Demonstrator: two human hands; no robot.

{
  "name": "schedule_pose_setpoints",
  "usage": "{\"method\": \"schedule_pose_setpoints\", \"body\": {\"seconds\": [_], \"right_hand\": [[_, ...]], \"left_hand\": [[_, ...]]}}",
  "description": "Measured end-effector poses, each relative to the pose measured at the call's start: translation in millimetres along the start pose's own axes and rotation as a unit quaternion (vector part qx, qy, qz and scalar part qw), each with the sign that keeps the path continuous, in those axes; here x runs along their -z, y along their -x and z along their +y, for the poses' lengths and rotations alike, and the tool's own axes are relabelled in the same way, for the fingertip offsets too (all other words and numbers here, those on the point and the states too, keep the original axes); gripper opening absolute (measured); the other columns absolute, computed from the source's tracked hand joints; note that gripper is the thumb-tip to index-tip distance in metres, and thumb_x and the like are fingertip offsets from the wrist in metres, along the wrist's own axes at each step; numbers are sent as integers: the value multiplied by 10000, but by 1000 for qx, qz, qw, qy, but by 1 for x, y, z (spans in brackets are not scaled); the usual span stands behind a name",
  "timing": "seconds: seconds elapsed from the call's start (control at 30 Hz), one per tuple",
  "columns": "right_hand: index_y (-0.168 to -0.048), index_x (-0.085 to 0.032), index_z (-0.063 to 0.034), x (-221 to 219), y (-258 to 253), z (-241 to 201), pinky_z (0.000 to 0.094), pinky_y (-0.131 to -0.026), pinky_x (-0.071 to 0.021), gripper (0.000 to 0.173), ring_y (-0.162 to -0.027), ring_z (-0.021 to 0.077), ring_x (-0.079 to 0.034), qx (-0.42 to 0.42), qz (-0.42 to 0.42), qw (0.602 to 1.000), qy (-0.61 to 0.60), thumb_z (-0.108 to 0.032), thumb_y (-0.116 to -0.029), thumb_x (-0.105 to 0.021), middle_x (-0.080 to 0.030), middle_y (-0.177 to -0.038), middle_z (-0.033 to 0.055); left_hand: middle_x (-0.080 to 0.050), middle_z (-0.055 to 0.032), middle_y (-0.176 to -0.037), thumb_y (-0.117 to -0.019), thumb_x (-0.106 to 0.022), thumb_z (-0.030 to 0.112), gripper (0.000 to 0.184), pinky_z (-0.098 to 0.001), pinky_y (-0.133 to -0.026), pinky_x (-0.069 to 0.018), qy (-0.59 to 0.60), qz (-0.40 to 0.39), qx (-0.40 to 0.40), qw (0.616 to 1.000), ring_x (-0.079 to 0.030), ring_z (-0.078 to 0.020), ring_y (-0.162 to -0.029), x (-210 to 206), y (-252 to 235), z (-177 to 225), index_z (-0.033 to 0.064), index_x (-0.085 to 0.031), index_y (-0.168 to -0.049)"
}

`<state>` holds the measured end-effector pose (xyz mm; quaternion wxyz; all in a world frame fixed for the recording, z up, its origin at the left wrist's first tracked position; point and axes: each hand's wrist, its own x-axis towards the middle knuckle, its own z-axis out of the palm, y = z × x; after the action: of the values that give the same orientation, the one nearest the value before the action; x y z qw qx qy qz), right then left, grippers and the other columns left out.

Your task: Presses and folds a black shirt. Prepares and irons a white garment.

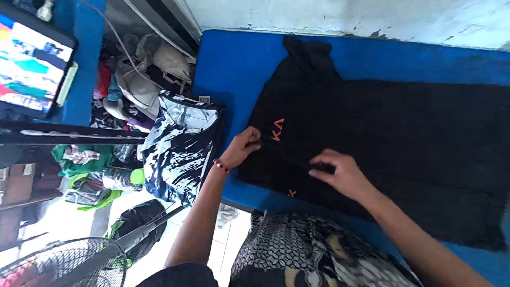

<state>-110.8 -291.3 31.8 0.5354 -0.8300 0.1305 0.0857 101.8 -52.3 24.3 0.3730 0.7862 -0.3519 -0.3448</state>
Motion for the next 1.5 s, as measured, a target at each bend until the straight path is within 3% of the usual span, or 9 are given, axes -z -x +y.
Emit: {"method": "schedule_pose_setpoints", "body": {"seconds": [0.1, 0.3, 0.43, 0.57, 0.77, 0.9, 1.17, 1.37, 1.5], "right_hand": [[-1213, -726, -23, -31, 14, -16, 607, -1026, -428, 347, -1181, 386, -616, -29, -170, 981, 93, -286, -1066, -555, -676, -1201, 216], [-1296, -661, 5, -115, 6, 11, 592, -1053, -452, 304, -1290, 409, -583, 116, -21, 952, 283, -103, -1044, -529, -633, -1338, 232], [-1605, -315, -29, -114, 13, 47, 572, -1251, -180, 662, -1582, 315, -191, 39, -58, 934, 351, -422, -1087, -441, -256, -1696, 129], [-1602, -273, 27, -112, 31, 50, 649, -1239, -55, 884, -1591, 344, -137, 8, 4, 935, 354, -567, -1004, -540, -206, -1697, 197], [-1486, -500, 5, -7, 94, 86, 762, -1074, -311, 456, -1372, 486, -500, -44, 164, 914, 368, -53, -1034, -517, -535, -1475, 271], [-1381, -554, 78, 103, 165, 152, 849, -972, -296, 497, -1313, 636, -438, -242, 210, 872, 370, 151, -891, -599, -558, -1340, 389], [-1108, -698, 68, 181, 221, 189, 902, -960, -207, 188, -1228, 657, -477, -250, 239, 871, 348, 51, -922, -688, -631, -1182, 376], [-1257, -609, 89, 143, 194, 184, 824, -999, -290, 287, -1256, 641, -463, -200, 343, 848, 351, 48, -987, -520, -547, -1296, 399], [-1544, -392, 11, 74, 224, 230, 747, -1148, -223, 596, -1487, 488, -330, -194, 330, 866, 320, -382, -1097, -360, -366, -1602, 271]], "left_hand": [[-708, -203, -1154, -935, -506, -158, 356, -507, -1002, -523, -92, -55, 11, 994, -679, -331, -1104, -11, 36, -20, -48, -626, -1252], [-726, -196, -1164, -863, -555, -197, 335, -497, -1047, -513, -184, 119, -126, 967, -664, -368, -1180, -102, 27, -29, -23, -749, -1074], [-518, -161, -1518, -1048, -560, 154, 406, -543, -1182, -350, -238, 84, -38, 967, -455, -358, -1435, -107, 30, -55, 23, -562, -1431], [-378, -124, -1638, -1030, -587, 375, 644, -680, -1206, -153, -325, 85, -28, 941, -321, -365, -1523, -112, 40, -53, 59, -412, -1564], [-589, -156, -1453, -1070, -489, 136, 379, -716, -1159, -231, -355, 64, -22, 933, -494, -387, -1402, -100, 2, -12, 74, -589, -1430], [-592, -200, -1413, -991, -504, -68, 369, -698, -1154, -246, -387, 27, 20, 922, -476, -410, -1396, -79, -30, 3, 37, -656, -1310], [-679, -272, -1186, -1023, -601, 75, 193, -708, -1086, -322, -376, 23, 60, 925, -570, -479, -1247, -37, -17, 12, -41, -704, -1138], [-597, -302, -1324, -1028, -552, 65, 266, -701, -1089, -329, -349, 179, 71, 917, -491, -503, -1332, -89, -17, 15, -30, -651, -1256], [-541, -247, -1450, -1074, -486, 191, 361, -648, -1120, -334, -303, 266, 94, 910, -481, -443, -1373, -131, 31, -7, -6, -593, -1357]]}}
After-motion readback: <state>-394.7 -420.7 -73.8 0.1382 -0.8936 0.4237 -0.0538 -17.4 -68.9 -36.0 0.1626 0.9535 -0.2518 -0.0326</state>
